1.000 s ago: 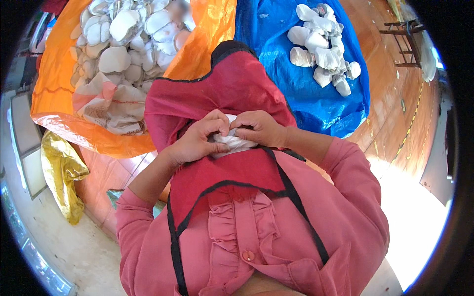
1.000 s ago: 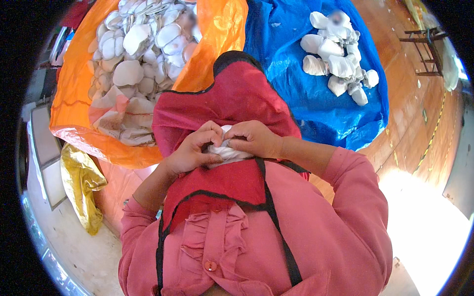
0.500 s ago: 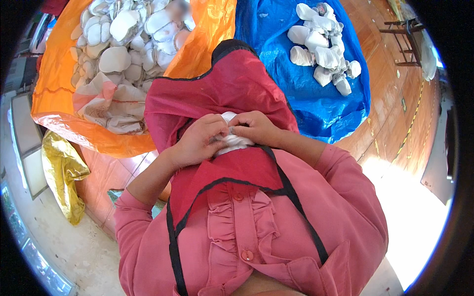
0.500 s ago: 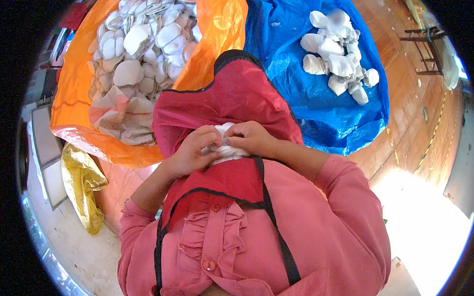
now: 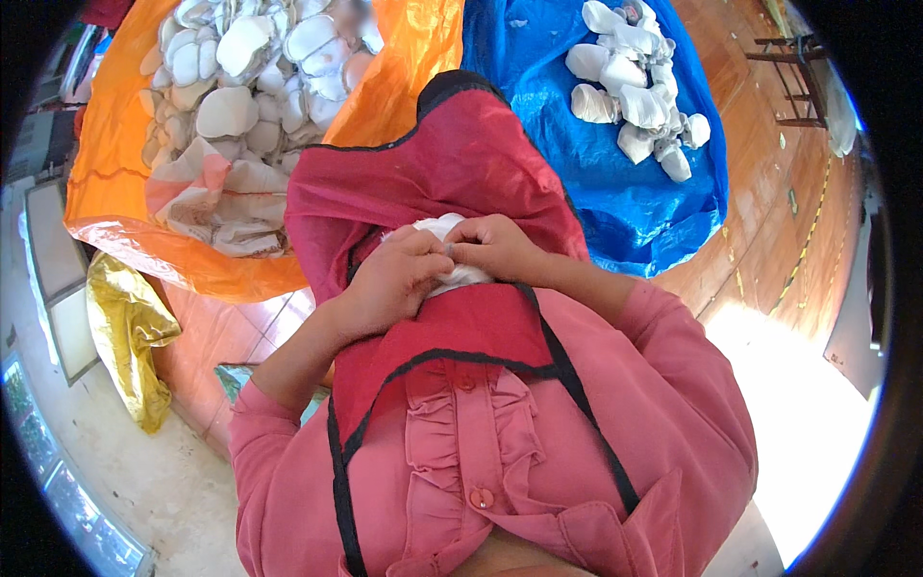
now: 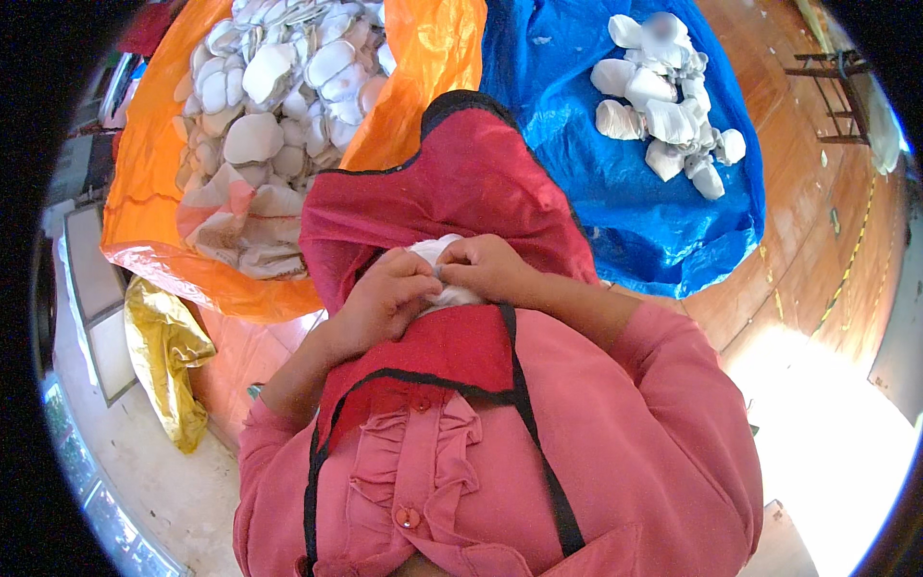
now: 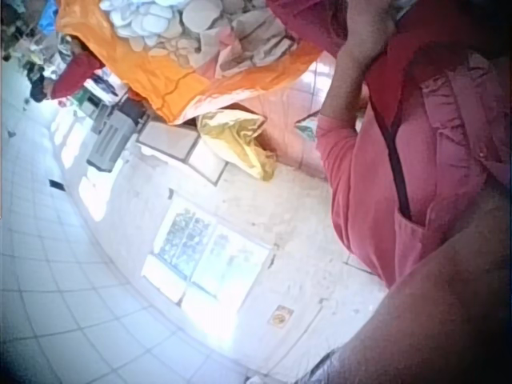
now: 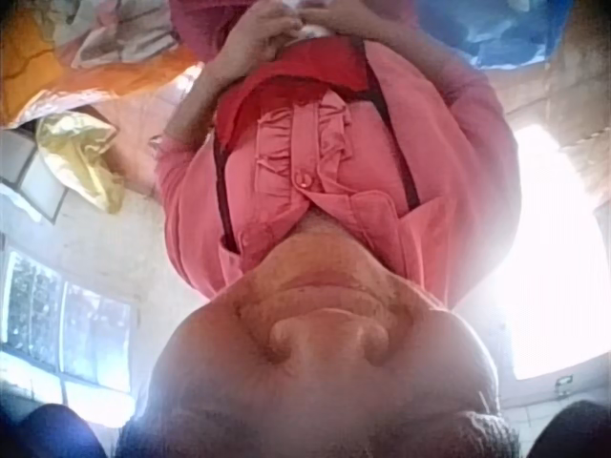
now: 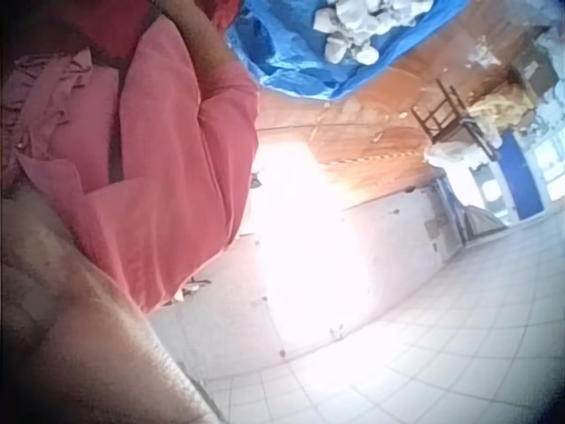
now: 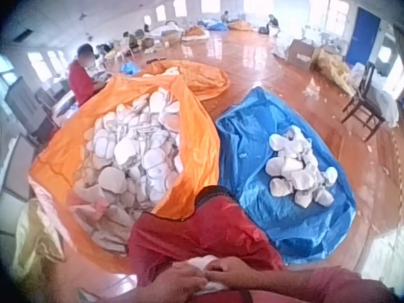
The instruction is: The person takes white socks from a large orange bag and stuffs them with white material, then places the stuffed socks onto a blue tarp. The person repeats this process continuously.
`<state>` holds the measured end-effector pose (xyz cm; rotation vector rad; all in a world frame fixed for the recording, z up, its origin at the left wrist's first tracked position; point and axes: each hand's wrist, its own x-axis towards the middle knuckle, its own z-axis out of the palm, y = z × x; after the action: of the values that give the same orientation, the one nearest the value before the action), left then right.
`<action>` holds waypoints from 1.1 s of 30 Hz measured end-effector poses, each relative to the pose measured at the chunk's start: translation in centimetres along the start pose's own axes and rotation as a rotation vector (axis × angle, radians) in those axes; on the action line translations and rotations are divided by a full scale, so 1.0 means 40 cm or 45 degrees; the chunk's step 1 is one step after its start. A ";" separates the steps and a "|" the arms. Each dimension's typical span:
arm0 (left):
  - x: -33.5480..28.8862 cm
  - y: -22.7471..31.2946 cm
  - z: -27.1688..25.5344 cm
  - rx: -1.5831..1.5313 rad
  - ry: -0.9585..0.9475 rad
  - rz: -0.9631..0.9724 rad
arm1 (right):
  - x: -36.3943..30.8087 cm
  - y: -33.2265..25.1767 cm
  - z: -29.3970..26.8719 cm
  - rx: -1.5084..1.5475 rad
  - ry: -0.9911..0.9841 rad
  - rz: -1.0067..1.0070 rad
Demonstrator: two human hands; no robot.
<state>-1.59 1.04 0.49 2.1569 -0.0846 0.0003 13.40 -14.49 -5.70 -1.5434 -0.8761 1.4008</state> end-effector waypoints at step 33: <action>0.138 -0.011 -0.089 0.532 -0.871 -0.232 | -0.017 -0.137 -0.093 -0.500 -0.580 -0.350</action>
<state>4.06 3.90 2.29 2.4779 -0.3021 -0.8957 17.25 -13.45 -0.36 -1.3220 -1.6565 1.4555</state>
